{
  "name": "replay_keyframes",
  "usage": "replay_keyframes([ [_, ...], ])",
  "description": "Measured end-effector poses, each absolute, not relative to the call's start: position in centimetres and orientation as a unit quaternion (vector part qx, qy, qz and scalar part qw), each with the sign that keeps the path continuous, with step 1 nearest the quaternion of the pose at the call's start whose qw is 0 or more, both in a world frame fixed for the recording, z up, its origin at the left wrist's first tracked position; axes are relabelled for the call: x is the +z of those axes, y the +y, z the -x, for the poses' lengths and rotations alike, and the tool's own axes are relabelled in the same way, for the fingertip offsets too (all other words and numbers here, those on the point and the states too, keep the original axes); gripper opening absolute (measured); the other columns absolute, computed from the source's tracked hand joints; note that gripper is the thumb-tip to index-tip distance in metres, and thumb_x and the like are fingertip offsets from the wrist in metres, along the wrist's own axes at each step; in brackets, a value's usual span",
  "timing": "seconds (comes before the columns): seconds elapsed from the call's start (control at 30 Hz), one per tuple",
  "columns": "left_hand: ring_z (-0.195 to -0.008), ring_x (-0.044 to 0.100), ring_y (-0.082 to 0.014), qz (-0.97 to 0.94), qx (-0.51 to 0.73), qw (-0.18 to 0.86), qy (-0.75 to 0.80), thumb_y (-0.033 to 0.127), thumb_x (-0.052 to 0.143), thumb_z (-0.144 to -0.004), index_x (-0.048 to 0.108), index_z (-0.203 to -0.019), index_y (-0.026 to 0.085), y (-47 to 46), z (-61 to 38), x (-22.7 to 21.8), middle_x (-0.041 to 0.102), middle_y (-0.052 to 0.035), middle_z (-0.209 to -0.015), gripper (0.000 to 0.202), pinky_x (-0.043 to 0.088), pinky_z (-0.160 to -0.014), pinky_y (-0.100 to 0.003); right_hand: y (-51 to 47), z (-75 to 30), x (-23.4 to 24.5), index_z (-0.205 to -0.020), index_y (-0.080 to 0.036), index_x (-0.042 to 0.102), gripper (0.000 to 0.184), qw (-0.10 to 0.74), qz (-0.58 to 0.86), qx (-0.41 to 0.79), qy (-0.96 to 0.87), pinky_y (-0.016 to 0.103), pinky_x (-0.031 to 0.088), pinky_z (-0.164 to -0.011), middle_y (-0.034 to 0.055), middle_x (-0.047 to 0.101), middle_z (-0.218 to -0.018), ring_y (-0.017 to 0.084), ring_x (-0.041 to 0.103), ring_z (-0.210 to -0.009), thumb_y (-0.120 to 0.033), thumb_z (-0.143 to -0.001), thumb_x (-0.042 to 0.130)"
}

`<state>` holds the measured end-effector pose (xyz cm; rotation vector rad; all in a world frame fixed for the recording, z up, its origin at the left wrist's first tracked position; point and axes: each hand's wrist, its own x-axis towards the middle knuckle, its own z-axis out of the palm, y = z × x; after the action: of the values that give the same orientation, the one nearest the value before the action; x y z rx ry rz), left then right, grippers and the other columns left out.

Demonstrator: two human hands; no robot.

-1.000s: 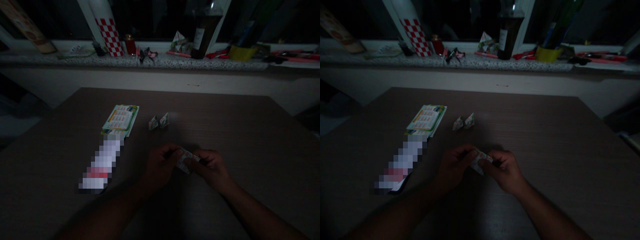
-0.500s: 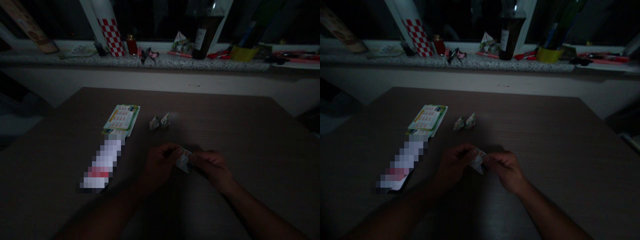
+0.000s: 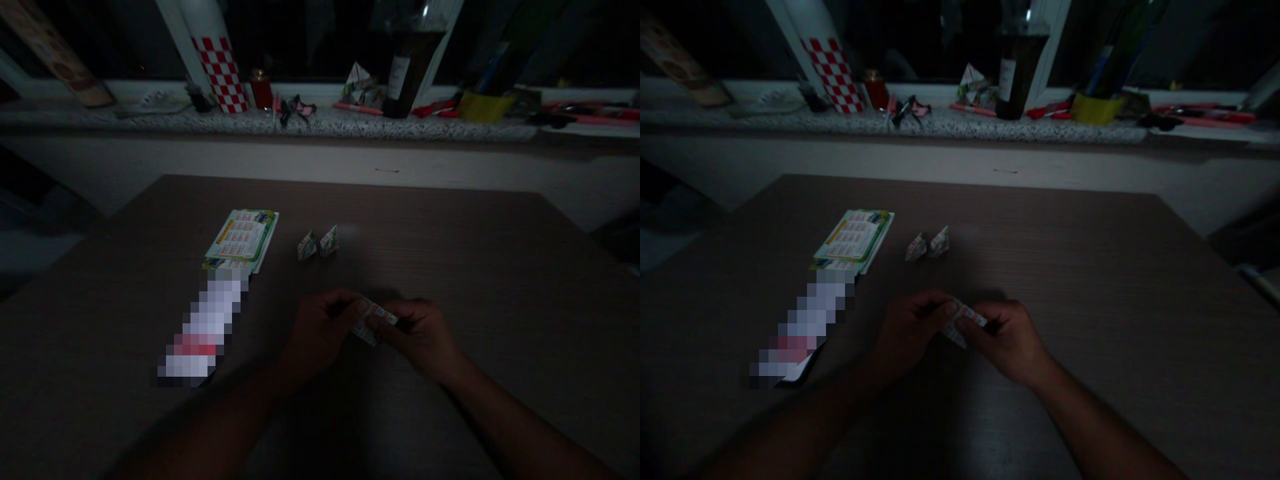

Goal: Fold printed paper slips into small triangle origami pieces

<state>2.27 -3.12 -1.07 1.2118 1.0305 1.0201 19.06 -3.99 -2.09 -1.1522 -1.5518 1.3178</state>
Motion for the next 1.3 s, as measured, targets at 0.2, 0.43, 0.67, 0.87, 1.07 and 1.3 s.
replay_keyframes([
  [0.2, -0.074, 0.063, -0.0159, -0.486, 0.398, 0.651, 0.426, 0.032, 0.074, -0.072, 0.070, -0.087, 0.014, -3.0, -2.3, -2.0, 0.070, -0.0041, -0.082, 0.024, 0.049, -0.069, -0.025, -3.9, -19.4, -2.0, -0.059, -0.014, 0.062, 0.029, 0.429, 0.465, 0.465, -0.619, 0.019, 0.035, -0.045, -0.0019, 0.052, -0.052, 0.008, 0.042, -0.048, -0.034, -0.081, 0.064],
  [0.43, -0.070, 0.060, -0.0129, -0.487, 0.377, 0.668, 0.417, 0.033, 0.074, -0.072, 0.071, -0.082, 0.013, -2.9, -2.1, -1.8, 0.069, -0.0027, -0.077, 0.022, 0.045, -0.066, -0.023, -4.0, -19.2, -2.1, -0.062, -0.015, 0.065, 0.026, 0.452, 0.475, 0.453, -0.604, 0.019, 0.038, -0.046, -0.0006, 0.056, -0.053, 0.008, 0.047, -0.048, -0.032, -0.081, 0.064],
  [0.67, -0.061, 0.052, -0.0101, -0.524, 0.364, 0.646, 0.419, 0.036, 0.068, -0.077, 0.070, -0.076, 0.011, -3.0, -2.0, -1.6, 0.062, -0.0007, -0.065, 0.025, 0.038, -0.059, -0.021, -4.1, -19.2, -1.9, -0.059, -0.015, 0.063, 0.024, 0.462, 0.483, 0.422, -0.612, 0.017, 0.037, -0.042, -0.0021, 0.056, -0.050, 0.007, 0.046, -0.045, -0.028, -0.079, 0.065],
  [0.87, -0.054, 0.044, -0.0078, -0.524, 0.368, 0.640, 0.424, 0.033, 0.068, -0.075, 0.068, -0.064, 0.012, -3.1, -1.9, -0.9, 0.054, 0.0022, -0.055, 0.024, 0.032, -0.053, -0.020, -4.2, -19.3, -1.9, -0.059, -0.015, 0.064, 0.025, 0.466, 0.475, 0.445, -0.599, 0.018, 0.039, -0.044, -0.0017, 0.057, -0.051, 0.008, 0.048, -0.046, -0.029, -0.079, 0.067],
  [1.07, -0.058, 0.051, -0.0101, -0.509, 0.371, 0.644, 0.433, 0.036, 0.067, -0.076, 0.070, -0.067, 0.012, -2.9, -2.1, -0.8, 0.062, -0.0010, -0.062, 0.025, 0.038, -0.058, -0.022, -4.1, -19.6, -1.9, -0.066, -0.016, 0.071, 0.021, 0.476, 0.448, 0.508, -0.561, 0.019, 0.041, -0.047, 0.0008, 0.064, -0.057, 0.009, 0.052, -0.049, -0.032, -0.081, 0.067],
  [1.3, -0.056, 0.051, -0.0093, -0.471, 0.384, 0.679, 0.411, 0.038, 0.071, -0.074, 0.068, -0.064, 0.012, -2.7, -1.6, -1.3, 0.060, -0.0004, -0.058, 0.028, 0.037, -0.055, -0.021, -3.8, -20.2, -2.5, -0.078, -0.017, 0.075, 0.028, 0.474, 0.381, 0.593, -0.528, 0.026, 0.047, -0.058, 0.0044, 0.069, -0.067, 0.016, 0.060, -0.061, -0.044, -0.081, 0.065],
])
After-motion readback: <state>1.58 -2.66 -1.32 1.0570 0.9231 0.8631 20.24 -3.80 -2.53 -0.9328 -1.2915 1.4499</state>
